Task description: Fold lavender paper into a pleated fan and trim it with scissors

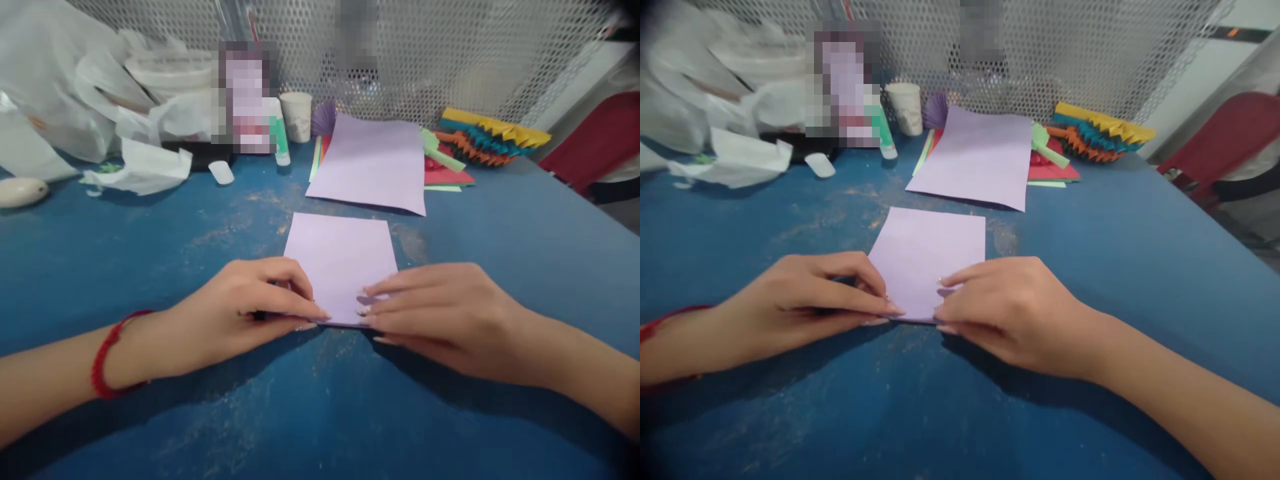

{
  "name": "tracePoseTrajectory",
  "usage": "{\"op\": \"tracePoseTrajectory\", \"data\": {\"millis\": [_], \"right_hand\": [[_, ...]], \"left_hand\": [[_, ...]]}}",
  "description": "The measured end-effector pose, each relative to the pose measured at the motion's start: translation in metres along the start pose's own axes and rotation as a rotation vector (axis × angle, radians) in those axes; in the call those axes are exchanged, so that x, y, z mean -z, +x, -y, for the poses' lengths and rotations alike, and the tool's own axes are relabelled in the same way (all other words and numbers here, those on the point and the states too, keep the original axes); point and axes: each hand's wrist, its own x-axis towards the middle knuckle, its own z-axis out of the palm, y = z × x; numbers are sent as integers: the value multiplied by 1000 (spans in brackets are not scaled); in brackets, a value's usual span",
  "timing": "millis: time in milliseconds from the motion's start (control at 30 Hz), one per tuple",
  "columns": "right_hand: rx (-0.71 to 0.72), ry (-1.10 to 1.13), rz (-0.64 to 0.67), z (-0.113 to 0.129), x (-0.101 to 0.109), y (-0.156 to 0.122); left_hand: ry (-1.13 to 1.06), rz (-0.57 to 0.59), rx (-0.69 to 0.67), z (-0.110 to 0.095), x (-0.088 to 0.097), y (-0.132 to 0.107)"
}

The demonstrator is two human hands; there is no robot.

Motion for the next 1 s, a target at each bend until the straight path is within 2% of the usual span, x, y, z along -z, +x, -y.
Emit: {"op": "tracePoseTrajectory", "data": {"millis": [100,233,333,433,733,933,1000], "right_hand": [[-199,96,12,-4,-3,0],[-359,-27,175,-7,-12,-2],[-366,-120,289,-7,-15,-3],[-368,-139,334,-6,-14,-3],[-394,-159,367,-4,-13,-5],[-387,-160,358,-3,-14,-2],[-385,-161,355,-2,-15,-2]], "left_hand": [[-2,-4,-8,0,0,1],[23,23,10,1,0,2],[-3,65,60,3,0,3],[-57,81,129,3,0,4],[60,85,174,5,-1,6],[142,68,301,2,-5,2],[176,102,296,0,-4,1]]}}
